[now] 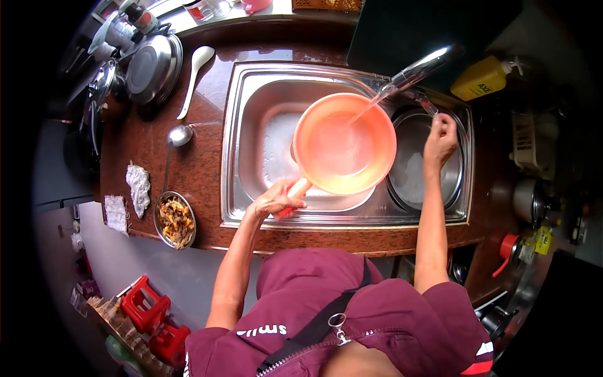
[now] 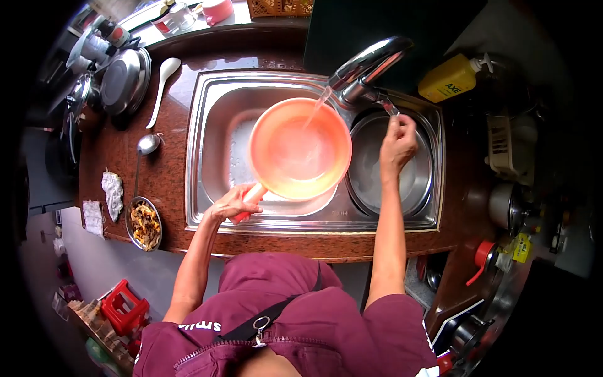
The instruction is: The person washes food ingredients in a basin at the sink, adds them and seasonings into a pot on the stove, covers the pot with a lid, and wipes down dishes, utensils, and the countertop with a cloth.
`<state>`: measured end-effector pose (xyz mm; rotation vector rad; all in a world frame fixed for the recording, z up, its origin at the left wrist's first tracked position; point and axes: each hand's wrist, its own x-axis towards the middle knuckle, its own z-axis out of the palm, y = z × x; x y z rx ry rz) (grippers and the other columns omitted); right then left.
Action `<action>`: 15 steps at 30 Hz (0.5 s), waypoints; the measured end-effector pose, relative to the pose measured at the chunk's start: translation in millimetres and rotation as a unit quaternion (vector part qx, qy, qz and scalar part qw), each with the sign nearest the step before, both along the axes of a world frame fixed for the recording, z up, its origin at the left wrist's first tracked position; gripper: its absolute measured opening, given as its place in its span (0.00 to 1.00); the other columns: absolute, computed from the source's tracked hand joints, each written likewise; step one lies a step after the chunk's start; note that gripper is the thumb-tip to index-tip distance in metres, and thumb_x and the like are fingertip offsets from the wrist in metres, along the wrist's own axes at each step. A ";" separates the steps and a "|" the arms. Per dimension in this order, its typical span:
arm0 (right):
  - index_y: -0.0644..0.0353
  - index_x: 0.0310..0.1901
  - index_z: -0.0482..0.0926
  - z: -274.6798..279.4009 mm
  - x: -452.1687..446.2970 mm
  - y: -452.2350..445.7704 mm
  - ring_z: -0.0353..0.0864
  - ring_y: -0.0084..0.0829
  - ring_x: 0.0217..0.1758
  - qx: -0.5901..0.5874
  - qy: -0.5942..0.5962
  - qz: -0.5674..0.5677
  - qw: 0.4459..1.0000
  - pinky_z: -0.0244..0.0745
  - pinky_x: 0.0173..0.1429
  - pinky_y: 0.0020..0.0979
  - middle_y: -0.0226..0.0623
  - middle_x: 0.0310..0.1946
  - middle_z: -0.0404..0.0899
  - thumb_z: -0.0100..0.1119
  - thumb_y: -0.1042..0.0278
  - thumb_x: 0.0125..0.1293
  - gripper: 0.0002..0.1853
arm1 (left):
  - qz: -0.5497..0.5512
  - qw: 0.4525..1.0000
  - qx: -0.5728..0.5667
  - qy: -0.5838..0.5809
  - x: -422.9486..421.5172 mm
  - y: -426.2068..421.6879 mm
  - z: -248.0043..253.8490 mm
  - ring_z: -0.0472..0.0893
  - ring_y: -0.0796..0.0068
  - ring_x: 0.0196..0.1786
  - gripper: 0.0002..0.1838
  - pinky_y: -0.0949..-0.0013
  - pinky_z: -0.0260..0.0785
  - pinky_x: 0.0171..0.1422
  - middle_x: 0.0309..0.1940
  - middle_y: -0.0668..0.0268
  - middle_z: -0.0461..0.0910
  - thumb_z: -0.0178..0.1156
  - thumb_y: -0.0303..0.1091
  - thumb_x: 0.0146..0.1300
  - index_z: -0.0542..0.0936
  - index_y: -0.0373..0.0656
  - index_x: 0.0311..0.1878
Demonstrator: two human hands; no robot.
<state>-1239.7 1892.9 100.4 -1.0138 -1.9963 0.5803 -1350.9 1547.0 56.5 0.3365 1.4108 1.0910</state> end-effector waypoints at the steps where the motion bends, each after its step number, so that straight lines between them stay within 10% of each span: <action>1: 0.62 0.35 0.76 8.0 -6.8 -23.3 0.72 0.31 0.21 0.016 0.012 0.051 0.999 0.67 0.28 0.31 0.35 0.20 0.73 0.56 0.66 0.60 0.08 | 0.000 1.000 -0.003 0.027 0.4 1.9 -3.8 0.70 0.83 0.17 0.27 0.79 0.62 0.16 0.22 0.69 0.72 0.63 0.28 0.48 0.69 0.37 0.53; 5: 0.62 0.28 0.77 -7.9 -33.6 -87.3 0.76 0.40 0.27 0.026 -0.033 0.263 0.964 0.69 0.30 0.35 0.41 0.26 0.76 0.52 0.72 0.58 0.05 | 0.001 0.994 -0.053 0.098 0.1 21.2 24.0 0.70 0.82 0.16 0.29 0.76 0.59 0.12 0.18 0.68 0.71 0.63 0.28 0.47 0.68 0.37 0.55; 8: 0.62 0.33 0.76 -47.8 -60.5 -84.0 0.77 0.31 0.30 -0.245 -0.017 0.293 0.924 0.71 0.31 0.29 0.38 0.26 0.76 0.49 0.66 0.62 0.09 | 0.007 0.968 -0.035 0.249 3.2 25.1 28.5 0.74 0.68 0.21 0.27 0.66 0.66 0.22 0.19 0.60 0.73 0.64 0.28 0.45 0.70 0.36 0.52; 11: 0.58 0.38 0.75 -48.1 -89.9 -85.0 0.74 0.19 0.28 -0.678 0.162 0.216 0.684 0.71 0.28 0.24 0.30 0.27 0.74 0.47 0.59 0.66 0.12 | -0.001 0.927 -0.021 0.375 6.3 23.6 34.6 0.75 0.44 0.37 0.23 0.55 0.65 0.42 0.28 0.46 0.75 0.62 0.27 0.42 0.72 0.37 0.46; 15: 0.54 0.39 0.73 -103.3 -107.1 -133.3 0.74 0.26 0.30 -0.887 0.446 0.017 0.116 0.71 0.30 0.31 0.30 0.28 0.74 0.48 0.59 0.64 0.10 | -0.038 0.892 -0.075 0.444 11.9 26.8 42.4 0.75 0.50 0.34 0.20 0.58 0.67 0.40 0.27 0.47 0.75 0.63 0.28 0.42 0.73 0.36 0.42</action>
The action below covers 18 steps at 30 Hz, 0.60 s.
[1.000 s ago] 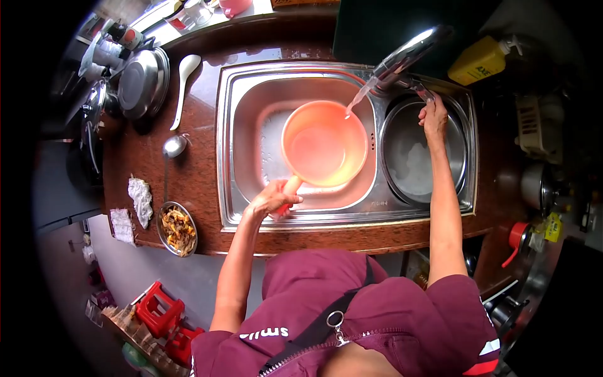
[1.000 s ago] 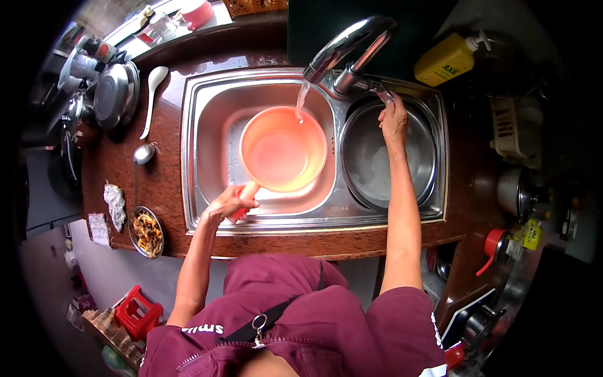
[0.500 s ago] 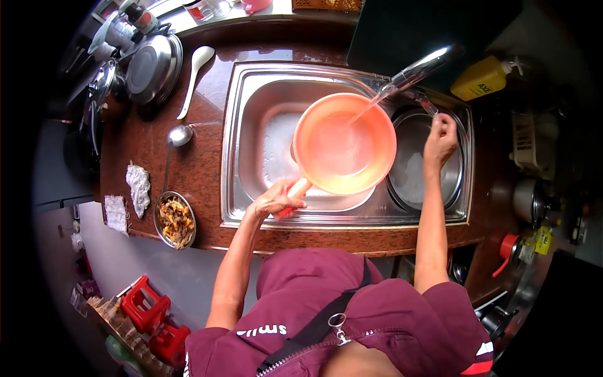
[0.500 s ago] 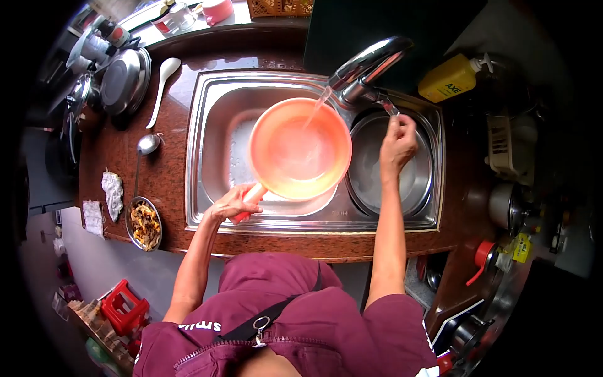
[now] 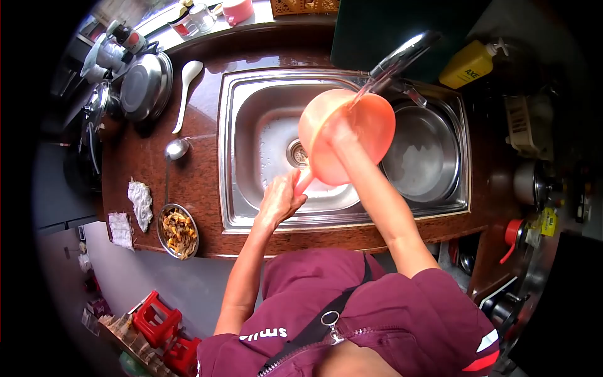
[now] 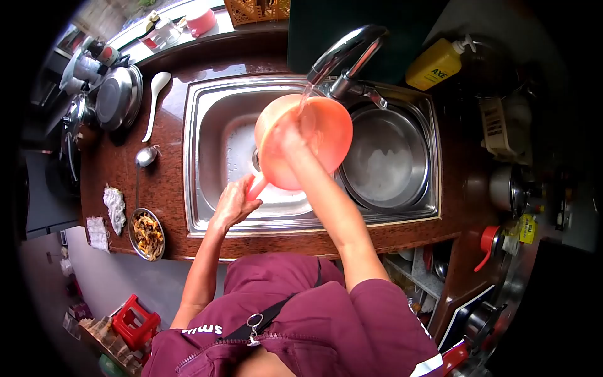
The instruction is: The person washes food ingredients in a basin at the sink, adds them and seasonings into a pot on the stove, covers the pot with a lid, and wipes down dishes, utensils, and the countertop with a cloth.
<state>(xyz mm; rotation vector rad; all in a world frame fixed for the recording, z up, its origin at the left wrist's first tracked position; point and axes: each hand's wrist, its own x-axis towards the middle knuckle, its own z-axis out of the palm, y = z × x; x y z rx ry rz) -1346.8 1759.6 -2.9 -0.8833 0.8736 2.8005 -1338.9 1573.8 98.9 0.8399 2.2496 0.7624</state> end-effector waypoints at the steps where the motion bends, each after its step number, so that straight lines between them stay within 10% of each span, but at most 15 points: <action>1: 0.53 0.39 0.73 -16.3 -3.8 -11.8 0.74 0.27 0.30 -0.167 0.031 -0.046 0.984 0.71 0.31 0.32 0.29 0.28 0.74 0.49 0.58 0.63 0.10 | 0.003 1.000 0.013 0.022 0.9 0.9 0.9 0.75 0.55 0.30 0.21 0.60 0.67 0.37 0.25 0.50 0.75 0.64 0.28 0.42 0.72 0.34 0.42; 6: 0.54 0.44 0.71 -19.2 9.4 -7.6 0.70 0.35 0.44 -0.788 -0.026 -0.181 0.589 0.63 0.48 0.39 0.36 0.38 0.72 0.49 0.61 0.60 0.12 | 0.088 0.993 0.065 -0.044 -16.8 -12.3 -5.9 0.71 0.78 0.18 0.18 0.71 0.66 0.23 0.20 0.62 0.72 0.63 0.28 0.44 0.72 0.31 0.39; 8: 0.55 0.46 0.71 -8.1 28.0 10.6 0.67 0.39 0.53 -0.913 -0.110 -0.198 0.338 0.58 0.58 0.42 0.40 0.43 0.71 0.49 0.63 0.59 0.14 | 0.078 0.995 0.059 0.005 -21.8 -23.2 -6.6 0.73 0.75 0.20 0.18 0.69 0.67 0.26 0.21 0.60 0.73 0.63 0.28 0.43 0.72 0.32 0.38; 10: 0.56 0.47 0.71 -15.7 38.6 44.7 0.65 0.39 0.58 -0.944 -0.114 -0.206 0.233 0.55 0.64 0.45 0.41 0.49 0.70 0.48 0.66 0.56 0.16 | 0.032 0.997 0.032 0.066 -27.2 -28.3 -1.0 0.75 0.73 0.23 0.18 0.68 0.68 0.29 0.21 0.59 0.72 0.64 0.27 0.42 0.73 0.32 0.38; 13: 0.55 0.48 0.71 -7.4 22.7 69.3 0.64 0.35 0.59 -0.903 -0.025 -0.172 0.393 0.56 0.63 0.46 0.36 0.53 0.67 0.47 0.69 0.54 0.18 | 0.017 0.995 -0.090 -0.044 -32.5 -18.3 25.0 0.76 0.47 0.40 0.18 0.54 0.66 0.46 0.31 0.47 0.77 0.64 0.33 0.43 0.72 0.33 0.35; 18: 0.52 0.60 0.62 45.4 14.2 64.1 0.57 0.34 0.66 -0.884 -0.084 -0.067 0.456 0.53 0.67 0.41 0.30 0.62 0.58 0.45 0.72 0.55 0.28 | 0.006 0.979 -0.075 -0.187 -33.9 -3.1 39.9 0.71 0.77 0.14 0.14 0.74 0.60 0.11 0.16 0.62 0.71 0.65 0.29 0.47 0.70 0.33 0.32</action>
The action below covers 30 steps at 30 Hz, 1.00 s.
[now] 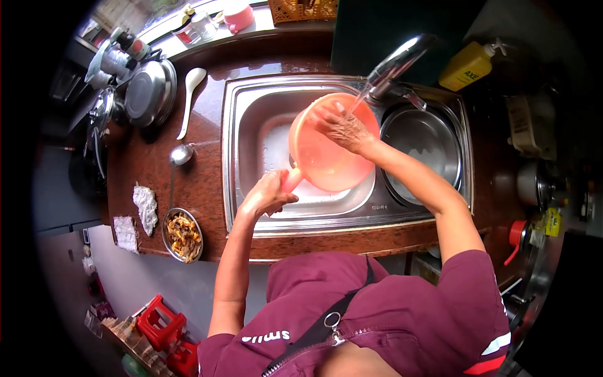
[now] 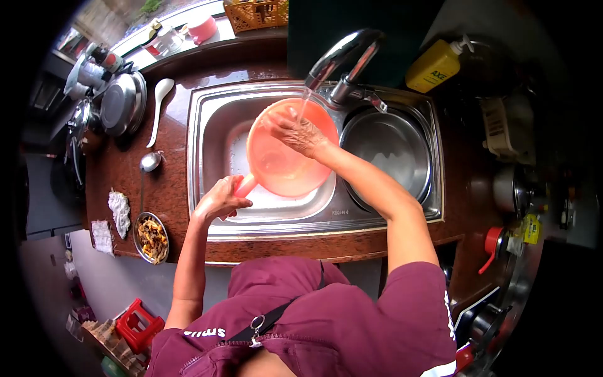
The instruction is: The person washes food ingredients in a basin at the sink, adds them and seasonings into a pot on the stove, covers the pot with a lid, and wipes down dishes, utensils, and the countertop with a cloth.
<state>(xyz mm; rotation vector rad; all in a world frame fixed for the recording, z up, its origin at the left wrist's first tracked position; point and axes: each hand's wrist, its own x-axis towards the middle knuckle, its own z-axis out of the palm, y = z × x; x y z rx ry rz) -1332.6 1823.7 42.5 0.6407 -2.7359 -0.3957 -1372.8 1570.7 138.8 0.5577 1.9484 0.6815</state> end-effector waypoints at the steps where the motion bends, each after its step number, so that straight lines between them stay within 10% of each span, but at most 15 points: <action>1: 0.52 0.61 0.61 -7.8 2.3 4.8 0.56 0.35 0.66 -0.052 -0.008 -0.026 0.998 0.53 0.67 0.42 0.31 0.62 0.58 0.45 0.73 0.55 0.28 | 0.004 1.000 0.003 -0.002 -0.3 0.9 2.9 0.72 0.77 0.14 0.15 0.73 0.61 0.12 0.17 0.61 0.71 0.65 0.29 0.47 0.71 0.33 0.33; 7: 0.59 0.61 0.62 -41.2 39.4 -30.9 0.57 0.35 0.67 -0.041 -0.098 -0.302 0.947 0.51 0.68 0.43 0.38 0.62 0.60 0.49 0.66 0.55 0.29 | 0.040 0.998 -0.005 0.044 -1.1 -3.6 -4.3 0.74 0.76 0.15 0.19 0.70 0.65 0.18 0.19 0.59 0.75 0.67 0.31 0.45 0.73 0.35 0.39; 9: 0.62 0.58 0.67 -42.4 52.5 -63.5 0.61 0.36 0.65 -0.105 -0.207 -0.336 0.913 0.54 0.67 0.37 0.44 0.59 0.64 0.50 0.60 0.57 0.26 | 0.022 0.992 -0.028 0.122 2.5 -3.7 -16.8 0.80 0.60 0.29 0.22 0.61 0.70 0.37 0.27 0.54 0.79 0.68 0.36 0.43 0.74 0.37 0.41; 12: 0.63 0.53 0.72 -44.9 45.2 -89.5 0.67 0.38 0.60 -0.670 -0.315 -0.194 0.644 0.60 0.63 0.34 0.47 0.52 0.70 0.48 0.62 0.62 0.20 | 0.025 0.990 -0.012 0.138 12.7 -0.8 -32.8 0.78 0.53 0.40 0.24 0.58 0.68 0.46 0.34 0.51 0.77 0.67 0.37 0.43 0.74 0.37 0.44; 15: 0.62 0.49 0.75 -19.2 40.3 -84.7 0.76 0.41 0.47 -0.727 -0.205 -0.224 0.616 0.68 0.55 0.34 0.48 0.43 0.76 0.49 0.62 0.62 0.17 | 0.088 0.990 0.016 -0.113 6.1 -9.1 -53.3 0.78 0.71 0.28 0.24 0.68 0.70 0.30 0.28 0.60 0.76 0.66 0.33 0.45 0.71 0.38 0.47; 20: 0.61 0.41 0.78 85.2 58.1 -48.1 0.76 0.38 0.41 -0.494 0.074 -0.218 0.838 0.71 0.47 0.35 0.41 0.37 0.76 0.56 0.74 0.55 0.11 | 0.113 0.911 0.186 -0.350 -12.0 -45.9 -84.9 0.71 0.81 0.16 0.19 0.80 0.64 0.16 0.21 0.69 0.73 0.64 0.30 0.49 0.70 0.36 0.44; 25: 0.61 0.39 0.77 84.9 72.7 -17.8 0.71 0.38 0.42 -0.482 0.114 -0.300 0.815 0.66 0.48 0.35 0.38 0.35 0.72 0.56 0.75 0.54 0.10 | 0.165 0.860 0.090 -0.475 1.7 -18.8 -73.7 0.70 0.83 0.14 0.17 0.81 0.65 0.15 0.20 0.70 0.71 0.61 0.30 0.54 0.68 0.38 0.44; 30: 0.60 0.39 0.77 54.4 99.6 -4.2 0.71 0.38 0.43 -0.522 0.069 -0.345 0.777 0.66 0.50 0.34 0.39 0.36 0.71 0.56 0.75 0.53 0.10 | 0.006 0.976 -0.056 -0.209 3.2 -25.7 -36.5 0.72 0.78 0.15 0.21 0.75 0.64 0.14 0.21 0.66 0.72 0.63 0.37 0.53 0.68 0.33 0.43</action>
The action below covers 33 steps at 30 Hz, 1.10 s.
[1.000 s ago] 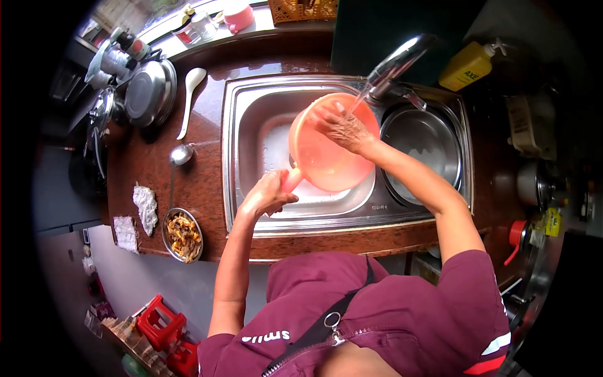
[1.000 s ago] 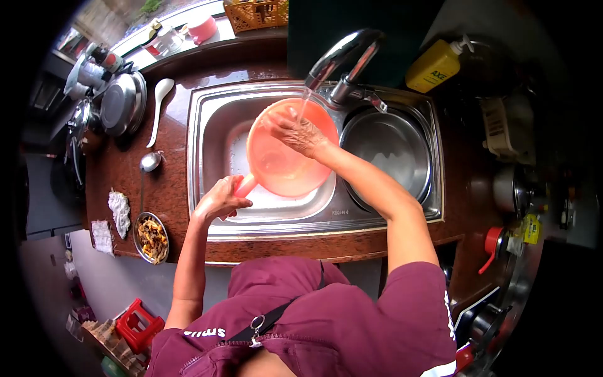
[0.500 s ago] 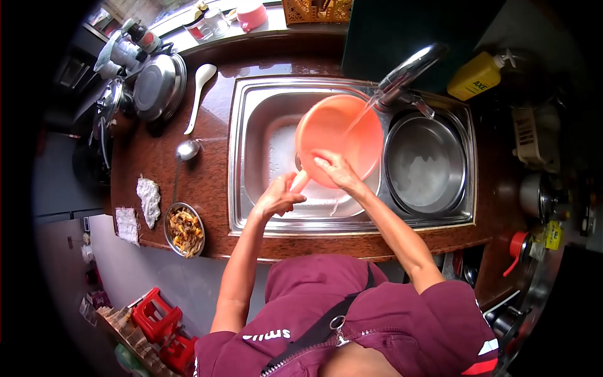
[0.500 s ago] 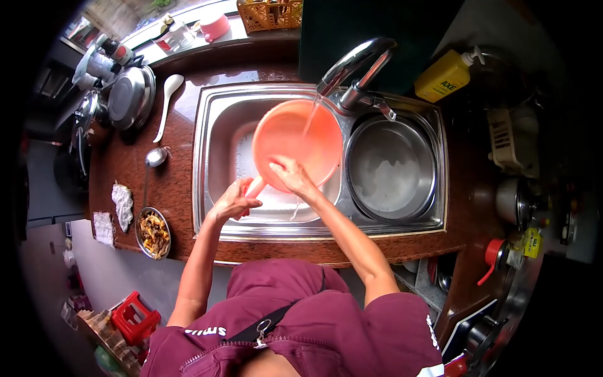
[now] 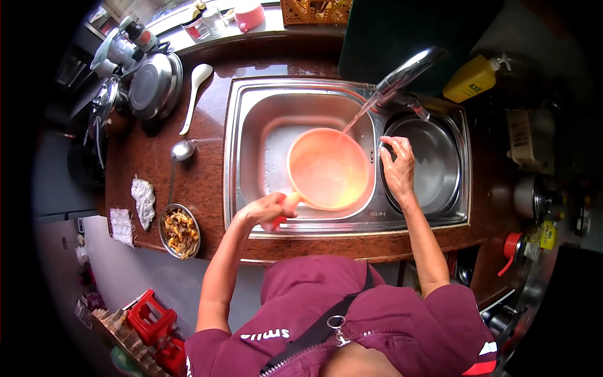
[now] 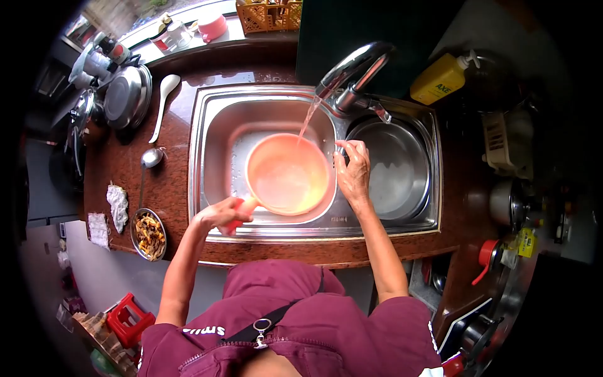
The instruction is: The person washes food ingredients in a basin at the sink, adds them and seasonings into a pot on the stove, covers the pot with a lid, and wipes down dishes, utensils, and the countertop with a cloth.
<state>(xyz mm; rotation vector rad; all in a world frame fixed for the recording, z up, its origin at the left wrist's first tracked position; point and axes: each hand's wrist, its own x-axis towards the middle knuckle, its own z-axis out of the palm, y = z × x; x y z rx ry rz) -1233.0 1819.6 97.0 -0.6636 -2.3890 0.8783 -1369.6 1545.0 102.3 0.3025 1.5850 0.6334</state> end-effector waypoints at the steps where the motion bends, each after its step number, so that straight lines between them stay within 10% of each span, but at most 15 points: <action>1: 0.60 0.39 0.77 -3.9 6.6 1.1 0.71 0.38 0.43 -0.006 -0.010 -0.011 1.000 0.66 0.50 0.34 0.39 0.37 0.71 0.56 0.76 0.53 0.10 | 0.012 0.998 -0.019 0.055 1.4 -5.4 4.4 0.72 0.77 0.15 0.21 0.74 0.63 0.13 0.22 0.65 0.72 0.63 0.38 0.52 0.69 0.34 0.42; 3: 0.60 0.39 0.77 -11.2 16.9 5.5 0.71 0.39 0.43 -0.014 -0.026 -0.032 0.999 0.66 0.50 0.34 0.39 0.37 0.71 0.56 0.76 0.53 0.10 | -0.009 0.983 -0.035 0.177 1.2 -11.2 2.7 0.76 0.68 0.18 0.21 0.67 0.68 0.19 0.24 0.58 0.75 0.64 0.38 0.50 0.70 0.35 0.41; 5: 0.60 0.39 0.77 -15.9 22.4 11.3 0.71 0.38 0.43 -0.014 -0.032 -0.044 0.998 0.66 0.50 0.34 0.39 0.37 0.71 0.56 0.76 0.53 0.10 | -0.133 0.840 0.055 0.524 8.9 -21.5 -15.3 0.80 0.59 0.28 0.18 0.58 0.71 0.28 0.27 0.47 0.77 0.63 0.36 0.49 0.69 0.36 0.37; 17: 0.59 0.40 0.77 -19.8 32.7 33.0 0.71 0.38 0.43 -0.015 -0.023 -0.082 0.996 0.66 0.49 0.34 0.40 0.37 0.71 0.57 0.77 0.53 0.11 | -0.027 0.730 -0.026 0.682 0.4 -20.7 -29.2 0.76 0.51 0.34 0.23 0.55 0.70 0.34 0.31 0.53 0.71 0.54 0.23 0.52 0.65 0.45 0.53; 25: 0.59 0.44 0.76 -20.5 33.0 46.5 0.71 0.38 0.44 0.013 -0.027 -0.106 0.994 0.66 0.50 0.33 0.39 0.39 0.70 0.58 0.75 0.53 0.14 | 0.074 0.876 0.011 0.476 -10.4 -14.8 -24.6 0.77 0.53 0.38 0.22 0.55 0.69 0.42 0.34 0.51 0.77 0.63 0.31 0.46 0.69 0.42 0.46; 27: 0.58 0.48 0.74 -17.8 28.5 55.9 0.70 0.38 0.45 -0.023 0.013 -0.153 0.988 0.66 0.51 0.33 0.41 0.43 0.69 0.58 0.73 0.54 0.17 | 0.173 0.958 0.034 0.224 -17.2 -10.5 -28.8 0.77 0.73 0.24 0.23 0.70 0.69 0.23 0.27 0.57 0.77 0.63 0.30 0.46 0.72 0.36 0.48; 33: 0.61 0.58 0.65 -23.8 12.8 104.7 0.72 0.37 0.43 -0.006 -0.013 -0.196 0.980 0.67 0.50 0.35 0.45 0.44 0.68 0.53 0.59 0.61 0.25 | 0.182 0.980 0.072 -0.027 -6.2 2.0 -92.1 0.73 0.80 0.19 0.22 0.78 0.66 0.18 0.26 0.65 0.75 0.61 0.33 0.49 0.73 0.35 0.48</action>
